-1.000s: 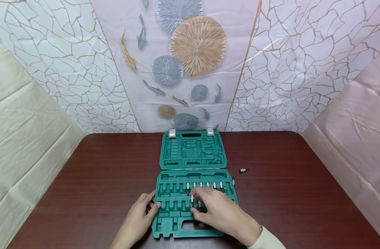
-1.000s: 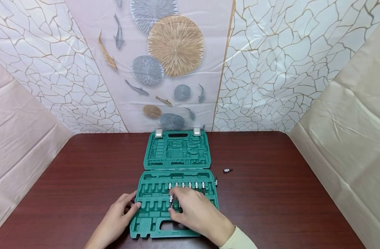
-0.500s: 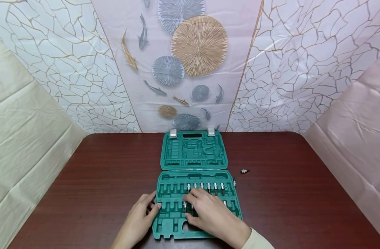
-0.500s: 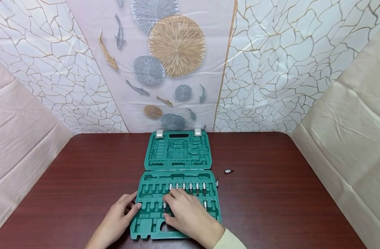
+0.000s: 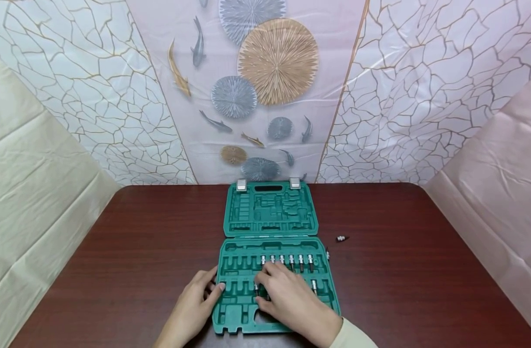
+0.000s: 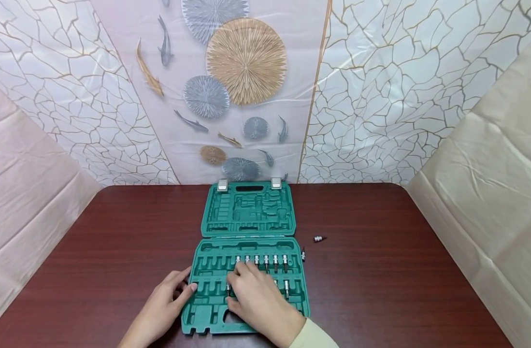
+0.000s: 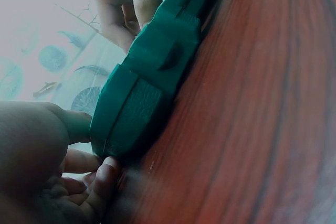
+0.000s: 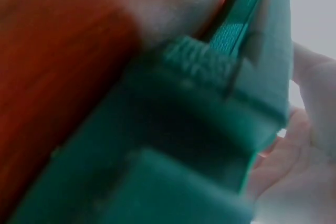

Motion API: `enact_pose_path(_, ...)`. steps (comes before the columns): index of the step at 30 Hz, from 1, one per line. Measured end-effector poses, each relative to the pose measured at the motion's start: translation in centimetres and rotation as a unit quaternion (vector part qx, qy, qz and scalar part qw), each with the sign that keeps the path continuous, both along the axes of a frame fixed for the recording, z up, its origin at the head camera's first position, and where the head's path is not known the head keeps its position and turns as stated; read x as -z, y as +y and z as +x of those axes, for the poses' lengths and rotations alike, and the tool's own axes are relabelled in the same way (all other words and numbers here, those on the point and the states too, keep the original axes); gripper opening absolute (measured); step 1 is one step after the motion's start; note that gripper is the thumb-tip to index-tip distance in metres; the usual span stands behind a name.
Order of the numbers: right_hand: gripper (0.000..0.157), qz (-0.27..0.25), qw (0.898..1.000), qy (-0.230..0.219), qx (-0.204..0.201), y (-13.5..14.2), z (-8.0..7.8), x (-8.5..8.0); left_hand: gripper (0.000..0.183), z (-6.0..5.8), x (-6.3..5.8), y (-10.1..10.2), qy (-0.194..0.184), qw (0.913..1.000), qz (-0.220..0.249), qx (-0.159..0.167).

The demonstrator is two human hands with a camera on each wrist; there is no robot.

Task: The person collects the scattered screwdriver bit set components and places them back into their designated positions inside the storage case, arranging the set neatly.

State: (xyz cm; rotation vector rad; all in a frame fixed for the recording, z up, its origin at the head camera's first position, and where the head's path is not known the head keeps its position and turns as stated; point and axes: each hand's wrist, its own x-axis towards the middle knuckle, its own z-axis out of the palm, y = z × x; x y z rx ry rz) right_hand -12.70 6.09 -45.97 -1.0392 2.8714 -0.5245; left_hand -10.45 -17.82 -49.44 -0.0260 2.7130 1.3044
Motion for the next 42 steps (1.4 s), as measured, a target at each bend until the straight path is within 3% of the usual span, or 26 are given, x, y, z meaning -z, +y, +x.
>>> enact_pose_path(6, 0.02, 0.008, 1.0, -0.008, 0.008, -0.3, 0.2, -0.4, 0.054, 0.1, 0.0, 0.1, 0.001, 1.0, 0.001, 0.0)
enact_pose_path(14, 0.014, 0.049, 0.996, 0.078, 0.0, -0.8, 0.7, 0.0, 0.054, 0.1, 0.0, 0.0, -0.006, 1.0, -0.001, -0.004)
enact_pose_path(17, 0.015, 0.045, 0.995, 0.089, -0.003, -0.7, 1.0, 0.1, 0.054, 0.1, 0.0, 0.0, -0.009, 1.0, 0.0, -0.003)
enact_pose_path(20, 0.019, 0.027, 0.998, 0.056, -0.006, -0.4, 1.1, 0.1, 0.054, 0.1, 0.0, 0.0, -0.008, 1.0, -0.002, -0.001)
enact_pose_path(23, 0.024, 0.002, 1.0, -0.005, -0.009, 0.2, 0.8, -0.3, 0.053, 0.0, 0.1, 0.1, -0.01, 0.9999, -0.003, -0.001)
enact_pose_path(26, 0.029, -0.027, 0.998, -0.064, -0.006, 1.1, 0.6, -0.7, 0.053, 0.0, 0.1, 0.1, -0.015, 0.9999, -0.004, -0.003)
enact_pose_path(29, 0.031, -0.05, 0.994, -0.096, -0.001, 2.1, 0.4, -1.2, 0.053, 0.0, 0.1, 0.1, -0.017, 0.9998, -0.007, -0.004)
enact_pose_path(35, 0.034, -0.076, 0.994, -0.081, 0.014, 4.3, -0.5, -1.9, 0.053, 0.0, 0.0, 0.0, -0.02, 0.9996, -0.016, -0.009)
enact_pose_path(42, 0.044, -0.1, 0.989, -0.059, 0.091, 8.2, -2.5, -3.3, 0.052, -0.1, 0.1, 0.2, -0.018, 0.9996, -0.019, -0.008)
